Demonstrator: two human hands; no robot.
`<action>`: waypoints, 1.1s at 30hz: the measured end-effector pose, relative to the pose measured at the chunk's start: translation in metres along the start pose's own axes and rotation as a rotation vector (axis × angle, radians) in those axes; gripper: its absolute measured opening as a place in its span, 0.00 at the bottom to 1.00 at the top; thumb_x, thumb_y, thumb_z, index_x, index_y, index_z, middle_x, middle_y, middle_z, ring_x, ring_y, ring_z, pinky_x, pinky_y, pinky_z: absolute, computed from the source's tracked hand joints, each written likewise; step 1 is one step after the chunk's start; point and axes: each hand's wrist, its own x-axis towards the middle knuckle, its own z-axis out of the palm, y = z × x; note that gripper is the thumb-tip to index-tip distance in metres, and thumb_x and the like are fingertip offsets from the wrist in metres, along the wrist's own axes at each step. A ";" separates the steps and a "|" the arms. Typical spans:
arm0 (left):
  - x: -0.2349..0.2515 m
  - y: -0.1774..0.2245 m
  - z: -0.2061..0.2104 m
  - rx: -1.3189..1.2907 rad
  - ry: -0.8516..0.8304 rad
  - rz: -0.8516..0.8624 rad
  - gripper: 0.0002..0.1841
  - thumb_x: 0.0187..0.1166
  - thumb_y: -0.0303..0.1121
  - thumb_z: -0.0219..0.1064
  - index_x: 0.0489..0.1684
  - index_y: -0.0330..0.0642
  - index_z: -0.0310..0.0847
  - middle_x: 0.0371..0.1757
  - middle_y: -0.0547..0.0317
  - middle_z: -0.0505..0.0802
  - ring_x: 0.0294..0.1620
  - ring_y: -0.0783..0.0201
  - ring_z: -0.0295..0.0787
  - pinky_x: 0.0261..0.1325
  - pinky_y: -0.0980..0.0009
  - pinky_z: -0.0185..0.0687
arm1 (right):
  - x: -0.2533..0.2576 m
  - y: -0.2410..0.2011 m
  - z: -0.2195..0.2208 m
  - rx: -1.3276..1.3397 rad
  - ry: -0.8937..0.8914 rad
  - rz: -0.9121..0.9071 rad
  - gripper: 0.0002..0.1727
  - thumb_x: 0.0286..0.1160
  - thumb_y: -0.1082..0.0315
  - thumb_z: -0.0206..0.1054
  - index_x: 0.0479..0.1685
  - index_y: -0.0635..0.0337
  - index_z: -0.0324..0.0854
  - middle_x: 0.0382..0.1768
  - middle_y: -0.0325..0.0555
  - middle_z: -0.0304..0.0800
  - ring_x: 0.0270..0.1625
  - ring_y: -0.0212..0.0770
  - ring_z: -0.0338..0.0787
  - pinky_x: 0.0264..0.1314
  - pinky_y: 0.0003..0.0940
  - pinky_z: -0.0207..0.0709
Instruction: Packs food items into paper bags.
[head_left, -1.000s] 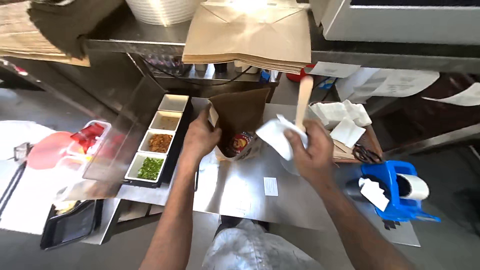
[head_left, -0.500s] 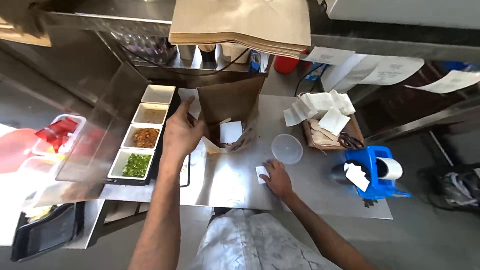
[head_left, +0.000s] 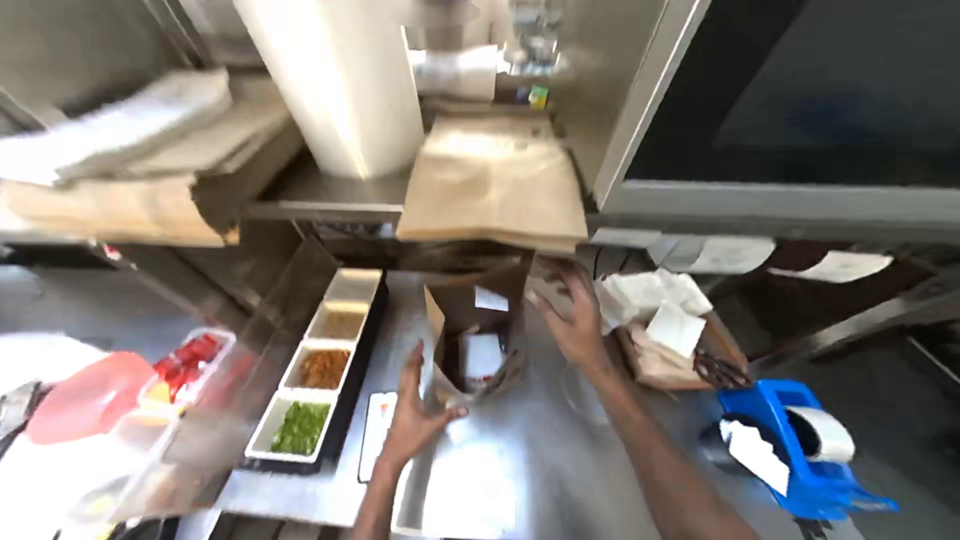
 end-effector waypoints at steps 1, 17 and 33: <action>0.005 -0.013 0.009 0.013 -0.005 0.003 0.66 0.44 0.57 0.91 0.90 0.37 0.57 0.88 0.42 0.69 0.86 0.51 0.68 0.81 0.51 0.75 | -0.010 0.023 -0.001 0.108 -0.013 0.116 0.36 0.72 0.49 0.72 0.83 0.47 0.72 0.81 0.43 0.73 0.75 0.45 0.79 0.68 0.46 0.82; 0.097 -0.022 0.014 -0.239 -0.064 0.006 0.22 0.59 0.34 0.86 0.51 0.35 0.90 0.69 0.51 0.89 0.70 0.62 0.86 0.74 0.62 0.84 | -0.012 0.115 0.038 0.274 -0.432 0.490 0.49 0.53 0.54 0.87 0.82 0.54 0.70 0.74 0.44 0.82 0.73 0.38 0.83 0.77 0.40 0.79; -0.010 0.051 0.092 -0.082 0.169 0.341 0.09 0.64 0.34 0.83 0.29 0.38 0.93 0.40 0.58 0.96 0.45 0.67 0.94 0.54 0.67 0.91 | -0.101 0.065 -0.063 0.211 0.057 0.166 0.12 0.59 0.74 0.83 0.41 0.68 0.89 0.37 0.45 0.95 0.40 0.32 0.93 0.51 0.32 0.90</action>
